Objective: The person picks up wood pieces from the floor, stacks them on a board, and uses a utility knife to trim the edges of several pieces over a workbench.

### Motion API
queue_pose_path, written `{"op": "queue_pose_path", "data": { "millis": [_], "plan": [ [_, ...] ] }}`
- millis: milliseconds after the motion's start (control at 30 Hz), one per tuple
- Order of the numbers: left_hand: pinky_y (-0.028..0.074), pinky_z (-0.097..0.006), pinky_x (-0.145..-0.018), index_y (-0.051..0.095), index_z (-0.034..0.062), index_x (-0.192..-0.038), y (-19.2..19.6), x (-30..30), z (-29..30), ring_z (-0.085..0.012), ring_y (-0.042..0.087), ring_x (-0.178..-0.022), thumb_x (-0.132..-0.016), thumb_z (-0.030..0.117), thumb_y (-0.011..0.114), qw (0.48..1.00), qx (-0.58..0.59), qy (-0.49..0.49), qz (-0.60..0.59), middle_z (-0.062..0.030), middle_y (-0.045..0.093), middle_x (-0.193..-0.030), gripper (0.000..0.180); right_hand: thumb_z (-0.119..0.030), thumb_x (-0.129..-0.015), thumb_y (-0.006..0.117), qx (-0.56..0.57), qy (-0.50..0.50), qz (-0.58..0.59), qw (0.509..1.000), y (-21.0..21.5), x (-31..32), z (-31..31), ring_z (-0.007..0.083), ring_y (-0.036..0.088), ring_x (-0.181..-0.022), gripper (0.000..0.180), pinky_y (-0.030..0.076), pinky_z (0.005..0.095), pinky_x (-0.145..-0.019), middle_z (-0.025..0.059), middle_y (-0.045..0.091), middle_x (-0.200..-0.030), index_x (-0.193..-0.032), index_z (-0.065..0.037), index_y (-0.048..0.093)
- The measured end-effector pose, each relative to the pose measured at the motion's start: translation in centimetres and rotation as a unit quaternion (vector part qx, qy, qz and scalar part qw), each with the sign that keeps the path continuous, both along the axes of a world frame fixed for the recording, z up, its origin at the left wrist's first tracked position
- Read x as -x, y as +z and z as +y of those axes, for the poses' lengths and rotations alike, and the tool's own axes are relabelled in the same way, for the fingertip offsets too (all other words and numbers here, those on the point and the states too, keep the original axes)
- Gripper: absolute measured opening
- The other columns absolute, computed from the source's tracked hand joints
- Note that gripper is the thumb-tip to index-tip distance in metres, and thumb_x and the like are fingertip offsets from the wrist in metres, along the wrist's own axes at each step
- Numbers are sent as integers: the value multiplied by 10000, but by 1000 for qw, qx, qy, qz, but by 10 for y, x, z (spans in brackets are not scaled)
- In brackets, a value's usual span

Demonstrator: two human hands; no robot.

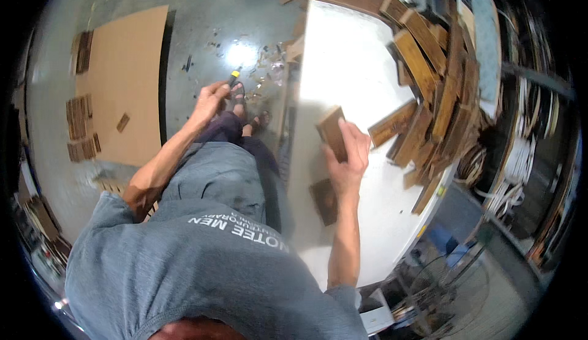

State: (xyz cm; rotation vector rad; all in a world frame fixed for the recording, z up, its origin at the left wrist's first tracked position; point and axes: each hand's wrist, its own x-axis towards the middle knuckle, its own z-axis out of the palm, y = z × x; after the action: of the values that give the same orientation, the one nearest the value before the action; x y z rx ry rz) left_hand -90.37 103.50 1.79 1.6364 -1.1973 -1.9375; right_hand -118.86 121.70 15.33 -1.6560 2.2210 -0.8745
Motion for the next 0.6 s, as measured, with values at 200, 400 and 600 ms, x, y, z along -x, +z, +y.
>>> {"op": "queue_pose_path", "data": {
  "millis": [200,400,600],
  "plan": [
    [370,-264,-440,658,-23,-1170,8,-3,-2,-89,498,-511,-1002,277,564,997,37,-51,-33,-21,598,-775,356,-87,-663,842,-76,-88,50,992,4,-29,151,360,543,-1114,677,455,458,-951,162,586,-1249,-1308,-87,639],
    [380,-276,-490,653,-51,-1095,6,24,36,-91,496,-566,-992,289,568,993,48,-100,-35,-19,588,-756,366,-171,-708,837,-123,-171,42,977,-13,-53,182,399,485,-1206,636,439,496,-1005,198,550,-1318,-1304,-69,642],
    [412,-263,-545,607,-1,-945,19,14,44,-101,521,-618,-1002,279,567,995,55,-73,29,-16,571,-758,288,-41,-781,755,38,-126,19,991,-10,-3,133,382,555,-1116,489,466,458,-978,206,616,-1222,-1257,-23,642]
  ]
}}
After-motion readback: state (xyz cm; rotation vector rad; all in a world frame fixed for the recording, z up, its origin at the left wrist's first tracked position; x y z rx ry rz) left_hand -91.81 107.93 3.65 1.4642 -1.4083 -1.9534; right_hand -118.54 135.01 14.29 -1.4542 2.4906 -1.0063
